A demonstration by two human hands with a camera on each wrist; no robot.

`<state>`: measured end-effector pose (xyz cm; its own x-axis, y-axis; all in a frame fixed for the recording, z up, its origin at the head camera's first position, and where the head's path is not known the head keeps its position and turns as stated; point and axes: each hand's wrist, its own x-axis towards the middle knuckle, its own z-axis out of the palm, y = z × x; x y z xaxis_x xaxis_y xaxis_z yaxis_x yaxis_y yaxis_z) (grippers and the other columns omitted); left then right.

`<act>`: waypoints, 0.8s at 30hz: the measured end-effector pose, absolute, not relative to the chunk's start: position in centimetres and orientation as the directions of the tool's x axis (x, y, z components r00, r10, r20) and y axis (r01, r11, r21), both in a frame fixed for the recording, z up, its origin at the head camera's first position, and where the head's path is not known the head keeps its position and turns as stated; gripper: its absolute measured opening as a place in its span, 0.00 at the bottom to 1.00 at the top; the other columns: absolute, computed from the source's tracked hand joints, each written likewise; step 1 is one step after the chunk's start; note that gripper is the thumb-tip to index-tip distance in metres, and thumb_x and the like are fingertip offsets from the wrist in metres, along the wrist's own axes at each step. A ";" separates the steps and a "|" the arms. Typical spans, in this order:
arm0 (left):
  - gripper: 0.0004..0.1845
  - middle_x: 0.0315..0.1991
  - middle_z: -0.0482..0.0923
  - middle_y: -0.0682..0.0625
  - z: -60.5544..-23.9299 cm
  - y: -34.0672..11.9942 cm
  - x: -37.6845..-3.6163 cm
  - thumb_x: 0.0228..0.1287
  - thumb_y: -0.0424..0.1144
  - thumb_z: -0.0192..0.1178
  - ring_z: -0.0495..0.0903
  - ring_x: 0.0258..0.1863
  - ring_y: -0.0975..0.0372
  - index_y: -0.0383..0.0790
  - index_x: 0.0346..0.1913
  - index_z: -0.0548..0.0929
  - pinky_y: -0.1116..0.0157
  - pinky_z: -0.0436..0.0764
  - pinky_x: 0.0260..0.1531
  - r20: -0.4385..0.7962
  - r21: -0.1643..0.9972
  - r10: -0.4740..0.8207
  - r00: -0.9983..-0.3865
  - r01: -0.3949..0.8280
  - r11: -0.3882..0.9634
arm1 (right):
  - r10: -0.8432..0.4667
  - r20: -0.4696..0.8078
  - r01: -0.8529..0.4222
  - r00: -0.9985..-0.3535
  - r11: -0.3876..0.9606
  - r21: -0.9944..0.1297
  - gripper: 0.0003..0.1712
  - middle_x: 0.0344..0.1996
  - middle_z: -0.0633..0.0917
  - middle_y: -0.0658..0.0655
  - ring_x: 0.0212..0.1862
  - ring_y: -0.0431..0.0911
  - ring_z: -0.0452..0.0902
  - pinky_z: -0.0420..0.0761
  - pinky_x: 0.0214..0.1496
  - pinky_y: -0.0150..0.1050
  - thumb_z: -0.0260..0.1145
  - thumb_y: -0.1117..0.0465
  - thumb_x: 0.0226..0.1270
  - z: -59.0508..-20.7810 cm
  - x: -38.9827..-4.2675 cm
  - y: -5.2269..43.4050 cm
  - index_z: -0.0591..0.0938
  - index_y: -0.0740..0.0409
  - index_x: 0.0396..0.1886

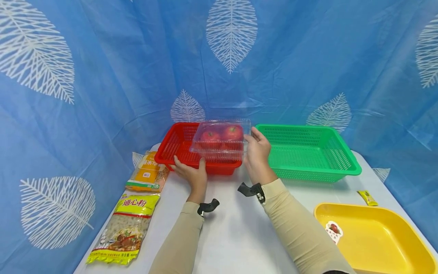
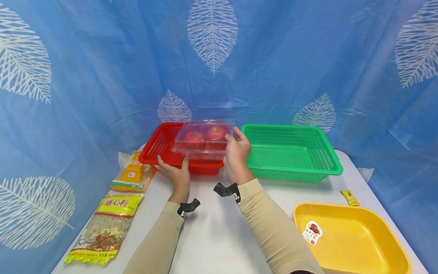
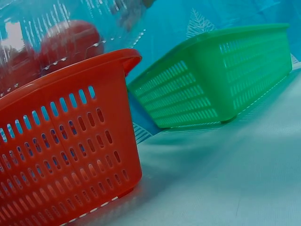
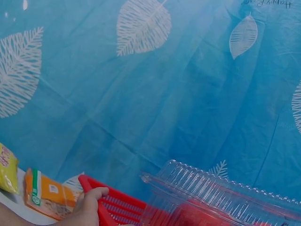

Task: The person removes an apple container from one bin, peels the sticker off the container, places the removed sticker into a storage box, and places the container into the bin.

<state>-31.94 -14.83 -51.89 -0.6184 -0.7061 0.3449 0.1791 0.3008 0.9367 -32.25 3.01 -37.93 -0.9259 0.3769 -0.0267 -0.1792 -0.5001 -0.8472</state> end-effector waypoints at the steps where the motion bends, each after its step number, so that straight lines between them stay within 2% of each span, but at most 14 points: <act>1: 0.57 0.84 0.30 0.41 -51.8 -14.8 -31.9 0.64 0.45 0.75 0.34 0.81 0.48 0.43 0.84 0.45 0.40 0.51 0.76 0.345 0.937 -0.707 -0.617 0.179 0.301 | 0.375 -0.023 -0.183 -0.927 -0.505 -0.844 0.31 0.71 0.75 0.61 0.73 0.47 0.68 0.74 0.65 0.31 0.65 0.78 0.69 -37.9 -32.4 2.9 0.77 0.67 0.72; 7: 0.57 0.84 0.29 0.41 -51.7 -14.7 -31.9 0.64 0.44 0.75 0.33 0.81 0.48 0.44 0.84 0.45 0.40 0.48 0.76 0.327 0.943 -0.712 -0.622 0.164 0.290 | 0.377 -0.008 -0.201 -0.926 -0.511 -0.836 0.31 0.71 0.75 0.63 0.72 0.48 0.69 0.74 0.66 0.32 0.65 0.79 0.68 -37.8 -32.9 2.2 0.77 0.69 0.71; 13: 0.57 0.84 0.30 0.41 -51.7 -14.8 -32.0 0.63 0.44 0.75 0.34 0.81 0.48 0.42 0.83 0.46 0.40 0.51 0.76 0.340 0.939 -0.715 -0.612 0.171 0.300 | 0.371 -0.001 -0.202 -0.929 -0.509 -0.837 0.30 0.70 0.75 0.63 0.72 0.48 0.70 0.75 0.65 0.33 0.65 0.78 0.68 -37.9 -33.2 1.7 0.77 0.68 0.71; 24: 0.57 0.84 0.31 0.39 -51.7 -14.7 -32.0 0.62 0.43 0.75 0.35 0.81 0.47 0.41 0.83 0.46 0.41 0.49 0.76 0.347 0.936 -0.719 -0.602 0.175 0.304 | 0.372 0.005 -0.214 -0.928 -0.524 -0.824 0.31 0.70 0.75 0.64 0.72 0.49 0.70 0.75 0.65 0.34 0.65 0.79 0.68 -38.5 -33.8 0.9 0.75 0.72 0.71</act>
